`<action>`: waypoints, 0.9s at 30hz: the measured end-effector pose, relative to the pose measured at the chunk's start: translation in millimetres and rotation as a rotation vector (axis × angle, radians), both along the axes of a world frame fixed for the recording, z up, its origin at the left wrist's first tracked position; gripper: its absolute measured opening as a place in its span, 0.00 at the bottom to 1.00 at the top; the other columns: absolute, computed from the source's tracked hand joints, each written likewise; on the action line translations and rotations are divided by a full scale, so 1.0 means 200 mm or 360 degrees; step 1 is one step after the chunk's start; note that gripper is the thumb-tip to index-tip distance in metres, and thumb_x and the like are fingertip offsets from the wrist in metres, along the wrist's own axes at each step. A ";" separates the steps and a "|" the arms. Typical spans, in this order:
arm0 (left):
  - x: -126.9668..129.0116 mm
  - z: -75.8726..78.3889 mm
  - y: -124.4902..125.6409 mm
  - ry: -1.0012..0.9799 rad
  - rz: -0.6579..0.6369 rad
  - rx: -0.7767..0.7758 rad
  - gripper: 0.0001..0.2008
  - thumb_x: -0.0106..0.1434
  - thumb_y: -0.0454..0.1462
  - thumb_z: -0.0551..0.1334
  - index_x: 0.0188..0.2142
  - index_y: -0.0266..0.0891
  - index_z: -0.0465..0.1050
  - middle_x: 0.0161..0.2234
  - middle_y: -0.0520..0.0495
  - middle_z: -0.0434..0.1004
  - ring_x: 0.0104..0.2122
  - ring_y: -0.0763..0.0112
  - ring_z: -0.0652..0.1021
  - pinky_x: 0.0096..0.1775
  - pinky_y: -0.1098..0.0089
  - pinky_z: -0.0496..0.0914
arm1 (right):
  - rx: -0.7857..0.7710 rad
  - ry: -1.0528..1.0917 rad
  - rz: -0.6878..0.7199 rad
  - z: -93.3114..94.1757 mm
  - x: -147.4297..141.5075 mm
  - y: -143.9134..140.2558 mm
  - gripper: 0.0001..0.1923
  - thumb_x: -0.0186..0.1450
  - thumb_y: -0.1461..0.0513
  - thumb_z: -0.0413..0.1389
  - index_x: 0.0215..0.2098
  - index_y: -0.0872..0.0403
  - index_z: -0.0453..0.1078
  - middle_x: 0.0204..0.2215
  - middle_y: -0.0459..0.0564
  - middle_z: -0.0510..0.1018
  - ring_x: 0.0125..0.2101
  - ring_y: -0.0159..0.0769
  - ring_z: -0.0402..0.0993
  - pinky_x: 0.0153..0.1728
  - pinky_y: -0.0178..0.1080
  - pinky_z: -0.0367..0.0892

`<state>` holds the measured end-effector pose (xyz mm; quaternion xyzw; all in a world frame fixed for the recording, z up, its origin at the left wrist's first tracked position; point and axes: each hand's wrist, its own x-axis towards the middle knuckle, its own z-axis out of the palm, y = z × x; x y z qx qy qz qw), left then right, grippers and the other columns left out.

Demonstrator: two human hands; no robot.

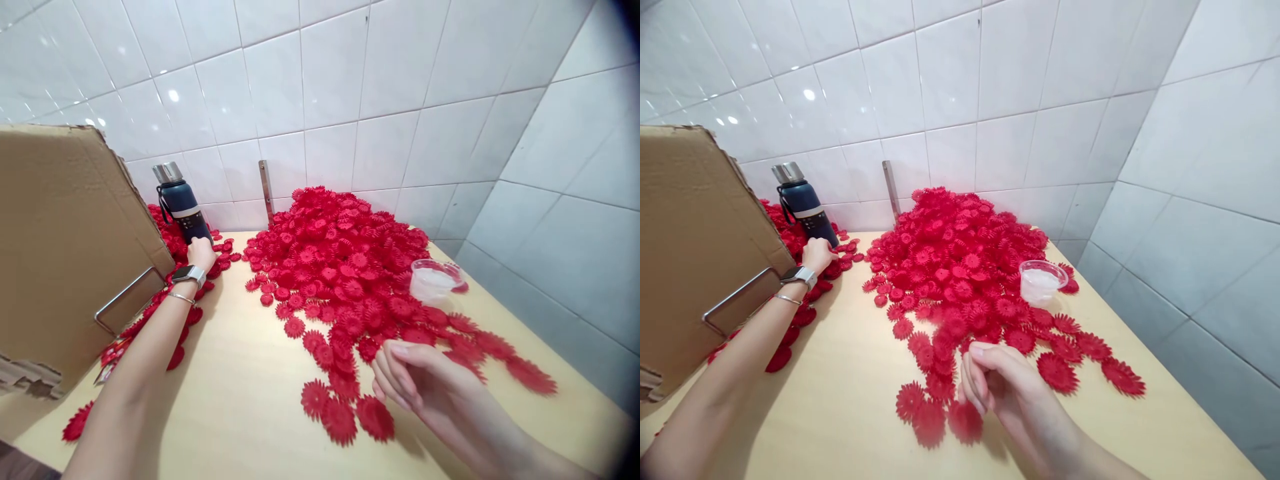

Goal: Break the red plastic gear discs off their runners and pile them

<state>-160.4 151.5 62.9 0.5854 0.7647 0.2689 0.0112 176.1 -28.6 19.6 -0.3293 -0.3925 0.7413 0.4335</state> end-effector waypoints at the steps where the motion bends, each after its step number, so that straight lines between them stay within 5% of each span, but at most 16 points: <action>1: 0.01 0.03 -0.01 -0.0066 -0.0009 0.0031 0.15 0.61 0.38 0.55 0.46 0.35 0.64 0.45 0.43 0.68 0.40 0.64 0.72 0.40 0.59 0.69 | 0.0032 -0.0032 -0.0005 -0.01 0.00 0.01 0.20 0.60 0.56 0.47 0.12 0.54 0.56 0.13 0.43 0.57 0.19 0.31 0.54 0.26 0.37 0.56; 7: 0.27 0.10 -0.14 -0.0651 -0.0387 0.0025 0.22 0.54 0.36 0.62 0.49 0.35 0.61 0.44 0.42 0.69 0.40 0.64 0.73 0.40 0.62 0.69 | 0.0389 -0.0315 -0.0127 -0.07 0.02 0.06 0.20 0.62 0.57 0.46 0.14 0.55 0.58 0.15 0.44 0.60 0.21 0.31 0.57 0.25 0.35 0.56; 13: 0.73 -0.01 -0.54 -0.1288 -0.1002 -0.0566 0.17 0.55 0.41 0.60 0.43 0.36 0.67 0.32 0.45 0.73 0.27 0.72 0.76 0.35 0.64 0.72 | 0.0882 -0.0999 -0.0235 -0.08 0.06 0.05 0.05 0.59 0.60 0.53 0.33 0.52 0.63 0.30 0.46 0.68 0.33 0.36 0.65 0.35 0.38 0.62; 16: 0.87 -0.07 -0.72 -0.1708 -0.1167 -0.0898 0.14 0.57 0.41 0.58 0.41 0.37 0.67 0.32 0.47 0.71 0.29 0.72 0.76 0.37 0.64 0.71 | 0.1184 -0.1153 -0.0289 -0.07 0.07 0.03 0.19 0.54 0.62 0.57 0.44 0.50 0.60 0.40 0.49 0.67 0.41 0.39 0.64 0.42 0.41 0.61; 19: 0.94 -0.11 -0.80 -0.2086 -0.1194 -0.1029 0.11 0.57 0.39 0.59 0.39 0.38 0.67 0.29 0.51 0.69 0.30 0.72 0.75 0.36 0.67 0.70 | 0.1367 -0.1178 -0.0243 -0.05 0.07 0.02 0.25 0.51 0.63 0.60 0.47 0.50 0.60 0.40 0.50 0.68 0.40 0.39 0.65 0.40 0.41 0.64; 27: 0.92 -0.20 -0.79 -0.2222 -0.1089 -0.1081 0.12 0.49 0.34 0.65 0.36 0.37 0.70 0.31 0.48 0.73 0.34 0.69 0.75 0.41 0.65 0.68 | 0.1693 -0.1153 -0.0380 -0.09 0.08 0.03 0.13 0.59 0.68 0.51 0.43 0.51 0.67 0.34 0.51 0.72 0.35 0.38 0.67 0.35 0.40 0.66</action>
